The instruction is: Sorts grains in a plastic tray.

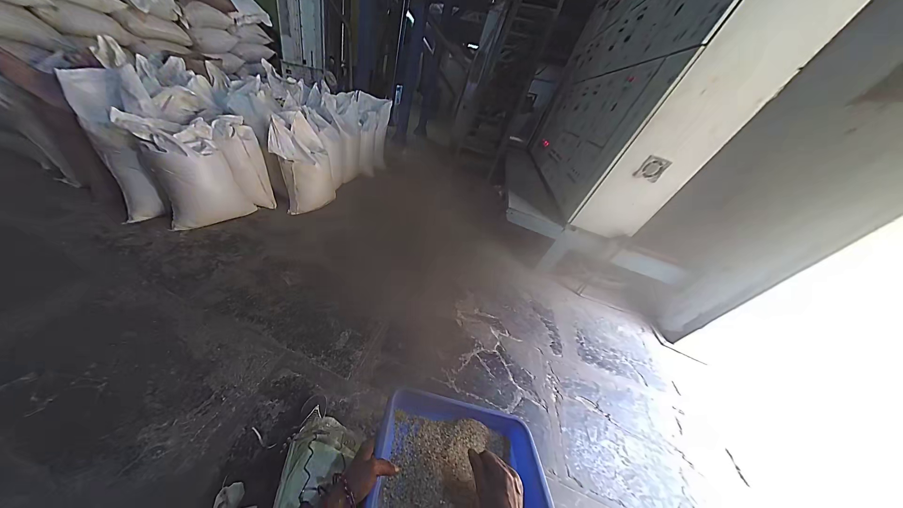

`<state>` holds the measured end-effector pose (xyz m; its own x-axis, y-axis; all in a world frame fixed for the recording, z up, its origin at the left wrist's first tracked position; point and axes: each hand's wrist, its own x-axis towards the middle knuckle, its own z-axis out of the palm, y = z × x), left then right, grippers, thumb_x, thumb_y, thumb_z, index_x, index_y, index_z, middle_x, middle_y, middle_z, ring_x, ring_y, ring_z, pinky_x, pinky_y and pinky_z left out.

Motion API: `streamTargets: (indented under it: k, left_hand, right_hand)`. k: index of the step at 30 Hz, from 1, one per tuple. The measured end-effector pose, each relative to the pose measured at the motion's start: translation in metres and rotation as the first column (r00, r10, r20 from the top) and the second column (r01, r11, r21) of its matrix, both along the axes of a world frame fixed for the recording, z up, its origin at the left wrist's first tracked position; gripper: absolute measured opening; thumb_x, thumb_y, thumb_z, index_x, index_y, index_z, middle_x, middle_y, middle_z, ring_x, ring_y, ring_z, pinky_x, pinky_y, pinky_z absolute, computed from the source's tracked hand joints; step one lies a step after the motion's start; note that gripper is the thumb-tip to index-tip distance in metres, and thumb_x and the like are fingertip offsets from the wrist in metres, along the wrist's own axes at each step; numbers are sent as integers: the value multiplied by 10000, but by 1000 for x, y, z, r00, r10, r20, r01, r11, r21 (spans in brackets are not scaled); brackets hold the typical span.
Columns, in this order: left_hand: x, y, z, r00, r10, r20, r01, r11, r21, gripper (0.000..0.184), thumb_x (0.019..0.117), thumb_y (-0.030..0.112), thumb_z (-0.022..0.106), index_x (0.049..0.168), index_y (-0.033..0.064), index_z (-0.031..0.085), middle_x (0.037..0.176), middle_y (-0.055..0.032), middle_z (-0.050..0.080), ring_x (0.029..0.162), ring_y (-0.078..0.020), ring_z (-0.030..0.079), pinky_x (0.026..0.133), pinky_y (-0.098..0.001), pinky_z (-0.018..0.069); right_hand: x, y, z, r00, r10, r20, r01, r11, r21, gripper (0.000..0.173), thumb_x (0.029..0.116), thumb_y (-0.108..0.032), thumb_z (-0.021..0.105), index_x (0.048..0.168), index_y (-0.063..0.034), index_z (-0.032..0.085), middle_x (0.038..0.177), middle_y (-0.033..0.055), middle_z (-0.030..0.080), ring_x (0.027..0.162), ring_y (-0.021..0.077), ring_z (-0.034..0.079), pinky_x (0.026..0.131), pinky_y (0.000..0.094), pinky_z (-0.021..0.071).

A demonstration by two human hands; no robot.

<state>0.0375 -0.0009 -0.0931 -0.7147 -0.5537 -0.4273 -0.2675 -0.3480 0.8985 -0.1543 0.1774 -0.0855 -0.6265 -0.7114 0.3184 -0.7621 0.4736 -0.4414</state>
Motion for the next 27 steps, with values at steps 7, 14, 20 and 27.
streamTargets:
  k: [7,14,20,27]
  left_hand:
    - [-1,0,0,1000,-15,21,15,1000,3,606,831,-79,676,1398,-92,465,1248,-251,590,1070,-258,619,937,-398,515]
    - [3,0,4,999,-47,-25,46,999,-26,635,817,-92,661,1415,-93,450,1274,-263,577,1104,-277,610,956,-407,509]
    - [5,-5,0,996,-89,27,90,995,-37,599,834,-70,673,1398,-90,472,1253,-259,588,1095,-281,608,958,-416,497]
    - [4,-7,-8,993,-116,-6,115,992,-53,639,833,-56,674,1436,-65,461,1299,-274,580,1149,-319,602,989,-468,487]
  right_hand:
    - [-13,-4,6,971,-129,201,102,985,138,305,1033,-192,563,1105,43,744,1158,276,694,1167,453,640,1036,581,479]
    - [-13,-4,1,948,-249,199,193,945,265,388,1045,-232,570,1342,6,646,1409,300,565,1340,484,517,1132,570,411]
    - [-27,-14,-7,928,-274,251,169,913,371,527,1039,-283,592,1477,2,523,1511,293,488,1412,447,471,1180,538,374]
    - [-42,-27,-5,944,-217,247,60,853,518,554,1036,-269,610,1529,-56,474,1533,306,453,1433,470,434,1173,557,377]
